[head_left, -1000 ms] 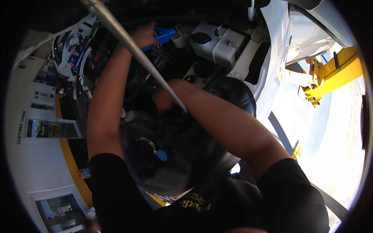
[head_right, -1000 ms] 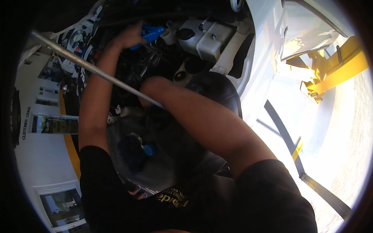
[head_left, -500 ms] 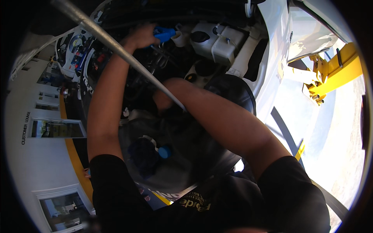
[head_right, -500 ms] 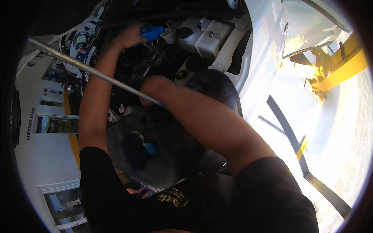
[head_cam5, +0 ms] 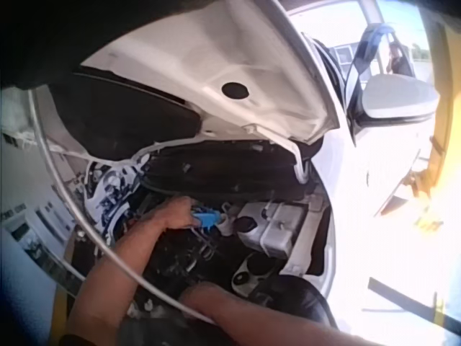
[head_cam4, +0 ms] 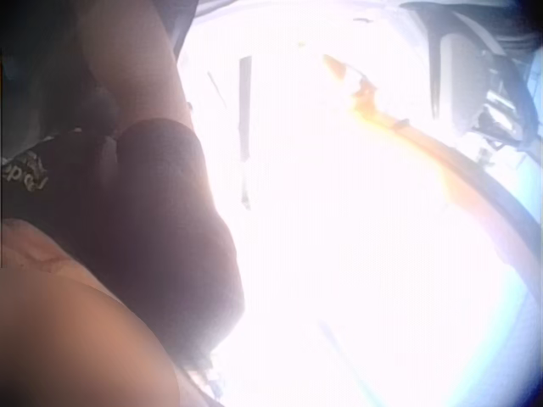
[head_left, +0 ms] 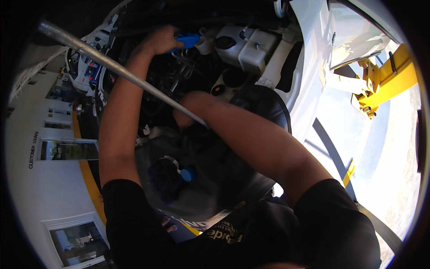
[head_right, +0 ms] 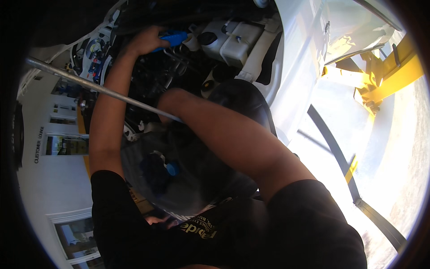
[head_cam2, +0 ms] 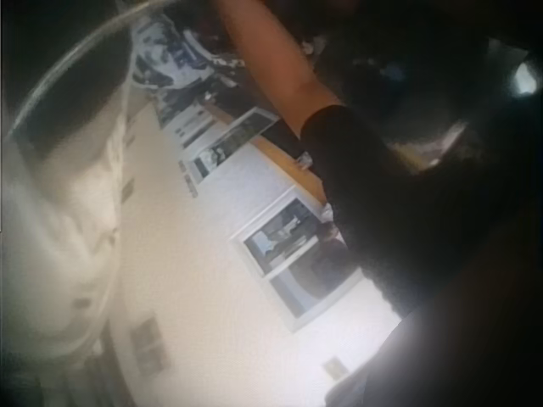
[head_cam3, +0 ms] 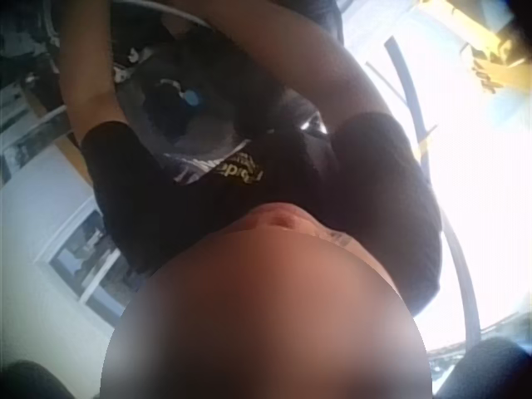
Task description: The person opens the hood of a white car and pours a blue liquid from a bottle into the engine compartment. They then close the bottle, place it on a nearby tool cart, and walk around the vehicle.
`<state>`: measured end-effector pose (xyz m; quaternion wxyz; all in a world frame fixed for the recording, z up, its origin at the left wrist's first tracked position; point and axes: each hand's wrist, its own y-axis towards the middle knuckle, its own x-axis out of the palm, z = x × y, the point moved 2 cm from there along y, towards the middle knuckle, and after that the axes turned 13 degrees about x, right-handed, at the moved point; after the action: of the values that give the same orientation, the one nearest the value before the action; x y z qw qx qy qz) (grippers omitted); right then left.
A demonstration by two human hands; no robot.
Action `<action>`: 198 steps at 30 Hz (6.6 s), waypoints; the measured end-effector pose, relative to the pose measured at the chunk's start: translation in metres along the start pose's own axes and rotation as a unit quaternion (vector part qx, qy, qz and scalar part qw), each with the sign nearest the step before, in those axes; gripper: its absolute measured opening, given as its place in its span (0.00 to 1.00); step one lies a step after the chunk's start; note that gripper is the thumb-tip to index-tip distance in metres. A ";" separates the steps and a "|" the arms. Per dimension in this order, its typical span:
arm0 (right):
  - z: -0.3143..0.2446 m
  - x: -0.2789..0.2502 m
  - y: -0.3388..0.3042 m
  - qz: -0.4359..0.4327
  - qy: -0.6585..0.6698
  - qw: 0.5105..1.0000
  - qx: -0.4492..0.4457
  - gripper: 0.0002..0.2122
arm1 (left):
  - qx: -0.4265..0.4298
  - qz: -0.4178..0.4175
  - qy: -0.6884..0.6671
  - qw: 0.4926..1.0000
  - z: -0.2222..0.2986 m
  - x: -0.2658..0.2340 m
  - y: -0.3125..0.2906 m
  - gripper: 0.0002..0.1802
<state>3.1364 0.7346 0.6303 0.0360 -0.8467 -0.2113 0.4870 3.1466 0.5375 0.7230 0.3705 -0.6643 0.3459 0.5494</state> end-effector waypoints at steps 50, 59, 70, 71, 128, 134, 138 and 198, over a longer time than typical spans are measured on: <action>0.001 -0.002 0.008 -0.036 -0.002 0.999 0.021 0.17 | -0.077 0.139 -0.271 0.949 -0.005 0.065 -0.039 0.53; 0.021 -0.013 0.037 -0.039 -0.059 0.993 0.094 0.25 | -0.116 0.309 -0.416 0.848 -0.006 0.103 -0.067 0.59; -0.001 -0.056 0.016 0.285 0.178 0.941 0.026 0.29 | -0.226 0.507 -0.305 0.774 0.032 0.021 -0.200 0.54; -0.008 -0.057 0.011 0.311 0.195 0.930 0.034 0.28 | -0.246 0.486 -0.283 0.789 0.037 0.018 -0.209 0.56; 0.004 0.072 -0.420 -0.063 0.463 0.883 0.041 0.38 | 0.136 0.289 -0.378 0.869 0.422 -0.013 -0.311 0.14; 0.028 0.084 -0.466 0.082 0.373 0.924 0.032 0.34 | 0.181 0.313 -0.311 0.879 0.466 -0.022 -0.307 0.12; 0.005 0.097 -0.461 0.194 0.184 0.963 0.037 0.26 | -0.029 0.272 -0.260 0.926 0.476 0.010 -0.336 0.14; -0.810 0.269 0.922 0.060 0.587 0.803 0.087 0.37 | -0.134 0.408 -0.663 0.613 -0.993 0.283 -0.895 0.29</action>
<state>4.2315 0.1204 0.5904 0.1979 -0.9749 -0.0555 -0.0857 4.4371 0.0920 0.6656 0.1434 0.0490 0.1635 0.9748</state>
